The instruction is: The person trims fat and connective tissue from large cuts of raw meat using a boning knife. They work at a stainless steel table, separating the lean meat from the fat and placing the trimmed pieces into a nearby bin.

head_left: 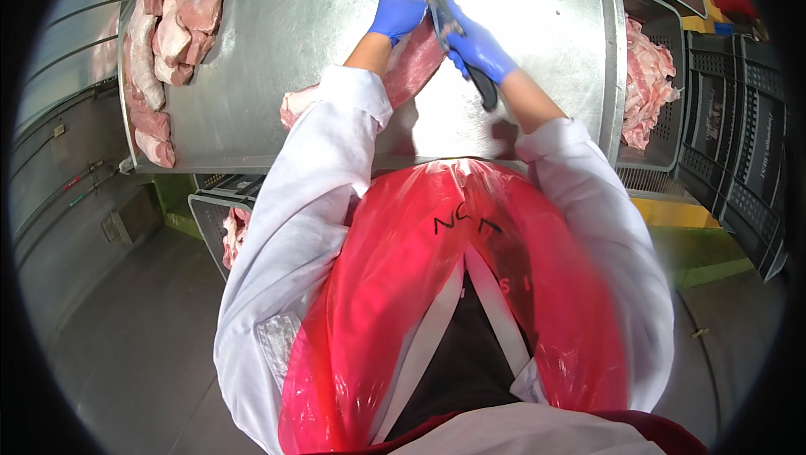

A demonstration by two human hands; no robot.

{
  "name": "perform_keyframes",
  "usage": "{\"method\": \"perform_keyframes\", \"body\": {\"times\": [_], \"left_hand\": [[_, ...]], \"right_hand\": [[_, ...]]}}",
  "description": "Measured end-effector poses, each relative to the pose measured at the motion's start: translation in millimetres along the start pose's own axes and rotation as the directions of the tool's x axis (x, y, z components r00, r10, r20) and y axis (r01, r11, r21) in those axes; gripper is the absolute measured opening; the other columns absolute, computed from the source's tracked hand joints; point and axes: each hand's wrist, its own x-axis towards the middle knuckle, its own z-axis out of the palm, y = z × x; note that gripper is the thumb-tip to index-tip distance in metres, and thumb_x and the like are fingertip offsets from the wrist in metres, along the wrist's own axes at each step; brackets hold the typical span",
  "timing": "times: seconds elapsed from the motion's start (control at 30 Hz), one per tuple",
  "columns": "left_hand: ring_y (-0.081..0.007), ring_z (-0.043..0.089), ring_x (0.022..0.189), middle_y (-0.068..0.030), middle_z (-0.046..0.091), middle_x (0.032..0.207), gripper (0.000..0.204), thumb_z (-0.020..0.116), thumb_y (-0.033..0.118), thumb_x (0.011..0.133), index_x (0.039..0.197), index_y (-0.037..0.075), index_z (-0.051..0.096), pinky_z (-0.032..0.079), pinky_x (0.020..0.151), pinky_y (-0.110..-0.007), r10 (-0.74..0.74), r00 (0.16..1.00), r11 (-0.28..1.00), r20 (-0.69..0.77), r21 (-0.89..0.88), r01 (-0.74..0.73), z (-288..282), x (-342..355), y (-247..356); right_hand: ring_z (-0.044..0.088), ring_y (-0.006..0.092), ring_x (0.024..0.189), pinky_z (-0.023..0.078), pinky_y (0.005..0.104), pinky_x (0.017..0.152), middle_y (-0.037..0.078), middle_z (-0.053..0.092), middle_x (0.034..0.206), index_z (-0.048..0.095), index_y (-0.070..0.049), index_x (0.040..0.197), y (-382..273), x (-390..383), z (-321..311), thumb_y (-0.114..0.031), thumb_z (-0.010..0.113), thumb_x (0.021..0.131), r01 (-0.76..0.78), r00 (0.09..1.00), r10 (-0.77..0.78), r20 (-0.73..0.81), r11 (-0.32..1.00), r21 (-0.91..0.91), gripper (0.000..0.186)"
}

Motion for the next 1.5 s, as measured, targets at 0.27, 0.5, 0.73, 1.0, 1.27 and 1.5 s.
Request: {"method": "perform_keyframes", "body": {"times": [0.27, 0.5, 0.73, 1.0, 1.27, 1.5], "left_hand": [[-0.0168, 0.063, 0.07, -0.0094, 0.069, 0.077, 0.024, 0.066, 0.023, 0.089, 0.089, -0.001, 0.07, 0.051, 0.068, -0.033, 0.205, 0.976, 0.963, 0.07, 0.163, -0.214, -19, 8, 21], [-0.0231, 0.066, 0.094, -0.0145, 0.071, 0.1, 0.035, 0.067, 0.027, 0.088, 0.11, 0.0, 0.069, 0.052, 0.084, -0.037, -0.019, 0.959, 0.982, 0.281, 0.186, -0.035, -37, 41, 27], [-0.0366, 0.067, 0.071, -0.0273, 0.065, 0.075, 0.029, 0.061, 0.024, 0.081, 0.079, -0.003, 0.069, 0.052, 0.067, -0.045, 0.379, 0.875, 0.878, 0.303, 0.18, -0.443, -11, 54, 35], [-0.0293, 0.063, 0.066, -0.0223, 0.067, 0.073, 0.026, 0.061, 0.022, 0.081, 0.084, -0.002, 0.071, 0.051, 0.065, -0.043, 0.228, 0.89, 0.965, 0.396, 0.03, -0.26, -27, 23, 79], [-0.0202, 0.059, 0.059, -0.0124, 0.065, 0.067, 0.025, 0.063, 0.022, 0.08, 0.079, -0.001, 0.07, 0.048, 0.057, -0.036, 0.29, 0.895, 0.953, 0.338, -0.015, -0.303, -29, 27, 61], [-0.0225, 0.06, 0.061, -0.0145, 0.065, 0.066, 0.026, 0.064, 0.024, 0.078, 0.076, 0.0, 0.07, 0.048, 0.06, -0.039, 0.34, 0.925, 0.936, 0.168, 0.04, -0.351, -59, 6, 80]], "right_hand": [[0.054, 0.0122, 0.053, 0.051, 0.0291, 0.053, 0.005, 0.06, 0.072, 0.02, -0.02, 0.161, -1, 4, 0, -0.019, 0.052, 0.099, 0.026, 0.997, -0.024, 0.07, 0.999, -0.024, 0.07], [0.055, 0.0128, 0.056, 0.051, 0.0298, 0.054, 0.005, 0.059, 0.071, 0.014, -0.019, 0.162, 15, -66, 5, -0.015, 0.052, 0.097, -0.125, 0.969, 0.126, 0.213, 0.992, -0.018, 0.076], [0.058, 0.0138, 0.055, 0.053, 0.0312, 0.053, 0.007, 0.06, 0.078, 0.018, -0.014, 0.161, -1, -7, 35, -0.013, 0.052, 0.094, -0.014, 1.0, 0.013, 0.003, 0.982, 0.189, 0.075], [0.056, 0.0137, 0.054, 0.051, 0.0299, 0.05, 0.007, 0.058, 0.076, 0.023, -0.018, 0.159, 9, -19, 59, -0.013, 0.051, 0.099, -0.062, 0.998, 0.06, 0.017, 0.967, 0.247, 0.066], [0.059, 0.0128, 0.061, 0.055, 0.0304, 0.057, 0.008, 0.06, 0.083, 0.01, -0.02, 0.163, 30, -56, 76, -0.017, 0.053, 0.1, -0.076, 0.991, 0.066, 0.113, 0.993, 0.09, 0.077], [0.059, 0.0135, 0.06, 0.054, 0.0297, 0.056, 0.007, 0.06, 0.076, 0.013, -0.022, 0.163, 55, -111, 90, -0.018, 0.052, 0.099, -0.071, 0.976, 0.071, 0.205, 0.997, -0.01, 0.075]]}}
